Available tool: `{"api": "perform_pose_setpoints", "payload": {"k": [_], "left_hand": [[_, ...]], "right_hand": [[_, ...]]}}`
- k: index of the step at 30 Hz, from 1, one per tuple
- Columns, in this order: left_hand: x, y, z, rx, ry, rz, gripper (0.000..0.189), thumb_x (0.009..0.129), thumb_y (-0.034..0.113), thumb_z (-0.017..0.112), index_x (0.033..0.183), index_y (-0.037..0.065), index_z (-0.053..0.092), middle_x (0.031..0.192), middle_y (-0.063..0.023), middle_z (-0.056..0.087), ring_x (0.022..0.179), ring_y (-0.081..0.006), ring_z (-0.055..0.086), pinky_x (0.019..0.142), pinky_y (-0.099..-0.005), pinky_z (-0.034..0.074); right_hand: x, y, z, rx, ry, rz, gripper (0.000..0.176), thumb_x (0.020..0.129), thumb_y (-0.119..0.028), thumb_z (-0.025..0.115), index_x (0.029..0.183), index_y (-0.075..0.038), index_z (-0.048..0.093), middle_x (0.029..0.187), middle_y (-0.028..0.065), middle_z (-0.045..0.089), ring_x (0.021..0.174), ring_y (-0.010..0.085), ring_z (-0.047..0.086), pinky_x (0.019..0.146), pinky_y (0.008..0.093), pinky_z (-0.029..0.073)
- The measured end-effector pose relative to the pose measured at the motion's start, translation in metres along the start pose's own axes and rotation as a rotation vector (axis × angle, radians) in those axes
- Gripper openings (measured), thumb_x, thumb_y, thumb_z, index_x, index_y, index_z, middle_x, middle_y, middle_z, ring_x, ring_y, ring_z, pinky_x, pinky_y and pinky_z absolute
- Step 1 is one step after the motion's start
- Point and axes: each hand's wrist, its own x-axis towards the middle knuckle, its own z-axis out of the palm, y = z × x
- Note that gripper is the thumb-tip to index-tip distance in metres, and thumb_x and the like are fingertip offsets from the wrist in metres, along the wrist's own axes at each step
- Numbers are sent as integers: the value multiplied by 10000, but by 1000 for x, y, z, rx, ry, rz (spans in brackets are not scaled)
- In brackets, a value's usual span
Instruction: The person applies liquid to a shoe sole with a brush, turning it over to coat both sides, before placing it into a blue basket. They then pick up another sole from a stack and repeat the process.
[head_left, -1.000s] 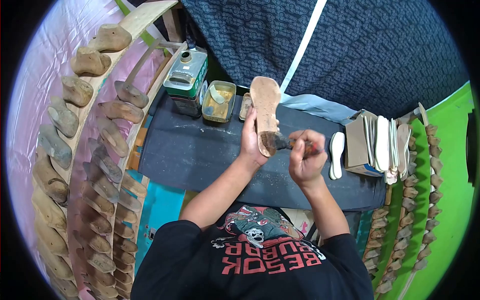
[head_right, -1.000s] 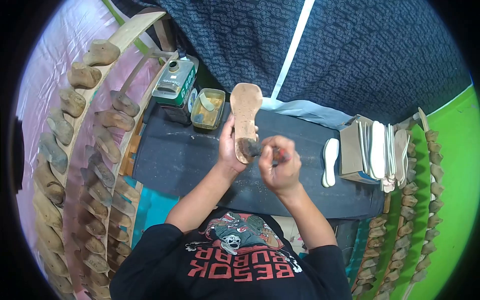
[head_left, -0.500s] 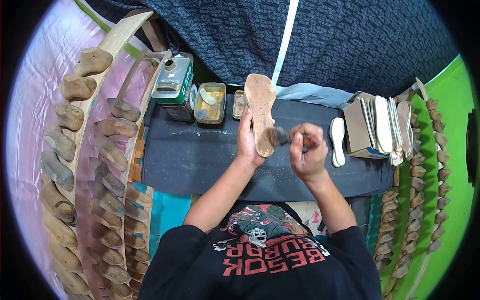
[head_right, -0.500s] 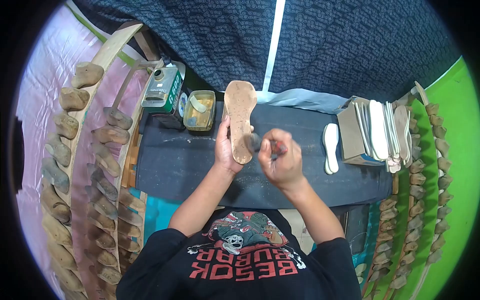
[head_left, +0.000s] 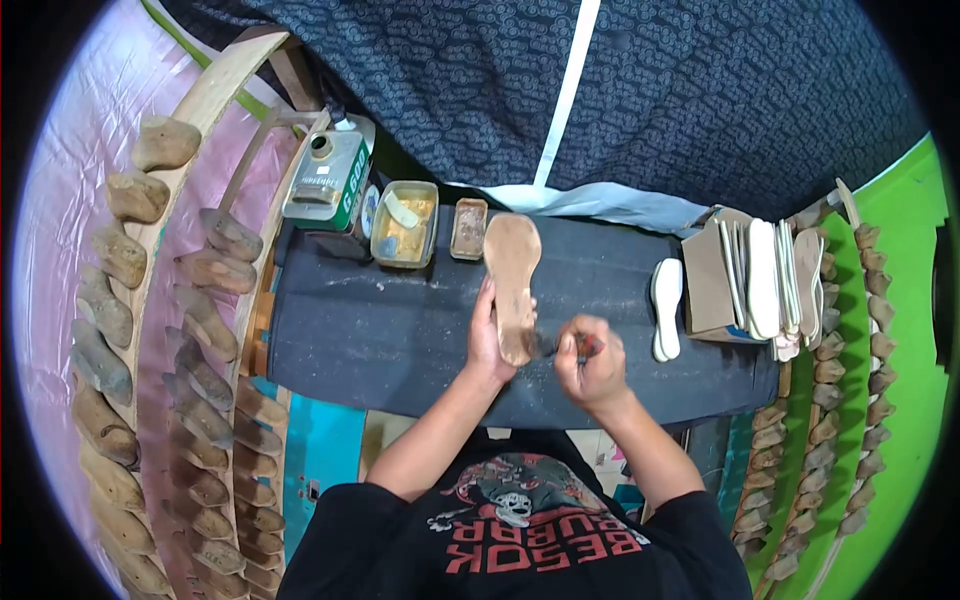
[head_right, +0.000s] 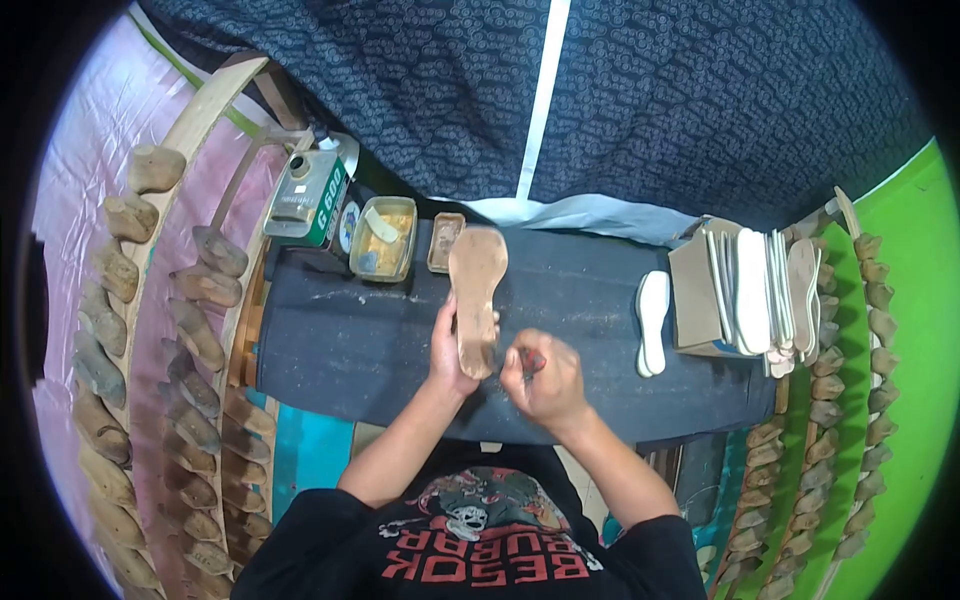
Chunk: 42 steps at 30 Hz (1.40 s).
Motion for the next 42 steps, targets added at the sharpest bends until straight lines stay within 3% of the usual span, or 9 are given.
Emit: {"api": "perform_pose_setpoints", "payload": {"k": [5, 7, 12, 15, 20, 27, 34, 36, 42], "left_hand": [[-4, -28, 18, -87, 69, 73, 401, 1051, 410, 431, 1344, 152, 521, 1108, -53, 642, 931, -197, 655, 759, -369, 571], [-7, -36, 22, -21, 123, 172, 462, 1060, 335, 427, 1483, 151, 412, 1182, -64, 626, 974, -182, 651, 847, -361, 555], [-11, -32, 3, 0, 163, 252, 495, 1051, 325, 432, 1509, 145, 383, 1159, -75, 628, 943, -193, 660, 800, -370, 569], [-46, -45, -10, 130, 249, 325, 517, 1044, 349, 437, 1510, 135, 368, 1115, -100, 634, 846, -204, 671, 708, -332, 586], [-83, -60, -39, 131, 291, 321, 458, 1036, 394, 465, 1432, 166, 439, 1134, -66, 628, 853, -198, 677, 701, -331, 597], [-99, -32, -83, 192, 228, 164, 552, 1005, 404, 509, 1474, 130, 410, 1136, -92, 639, 846, -205, 684, 700, -344, 601], [-98, 26, -120, 239, 175, -12, 569, 1030, 334, 441, 1535, 92, 341, 1127, -126, 653, 835, -206, 689, 693, -329, 598], [-88, 36, -124, 231, 124, -57, 576, 1028, 332, 443, 1539, 89, 335, 1129, -128, 653, 837, -207, 689, 693, -327, 595], [-75, 64, -132, 283, 89, -140, 577, 1018, 325, 454, 1533, 90, 343, 1144, -128, 648, 840, -214, 688, 694, -328, 594]], "right_hand": [[21, 27, -12, -41, 69, 52, 151, 896, -14, 639, 1002, 19, 536, 800, 134, 623, 600, 278, 637, 573, 373, 510], [21, 35, -15, -20, 54, 112, 144, 930, -19, 612, 1035, 22, 521, 802, 133, 630, 602, 259, 640, 588, 355, 513], [13, 43, -23, 306, -169, 227, 132, 940, -25, 610, 1043, 18, 539, 831, 137, 639, 644, 239, 636, 621, 336, 509], [32, 72, -22, 298, 11, 128, 139, 964, -56, 603, 1086, 6, 575, 845, 138, 653, 712, 250, 647, 697, 350, 522], [69, 114, 29, 358, 10, 224, 183, 980, -112, 628, 1106, 18, 603, 889, 157, 683, 778, 237, 676, 743, 341, 530], [100, 143, 104, 310, -86, 415, 217, 985, -198, 639, 1045, 10, 636, 847, 163, 717, 741, 202, 691, 688, 334, 518], [109, 143, 154, 109, -122, 174, 189, 915, -130, 678, 1061, -13, 654, 937, 148, 716, 826, 370, 671, 762, 412, 539], [99, 143, 160, -11, -162, -5, 207, 870, -105, 692, 1068, -46, 676, 981, 125, 710, 857, 338, 645, 801, 421, 519], [68, 119, 173, -150, -233, 60, 280, 833, -58, 695, 1112, -65, 688, 1150, 114, 672, 1026, 332, 597, 912, 428, 493]]}}
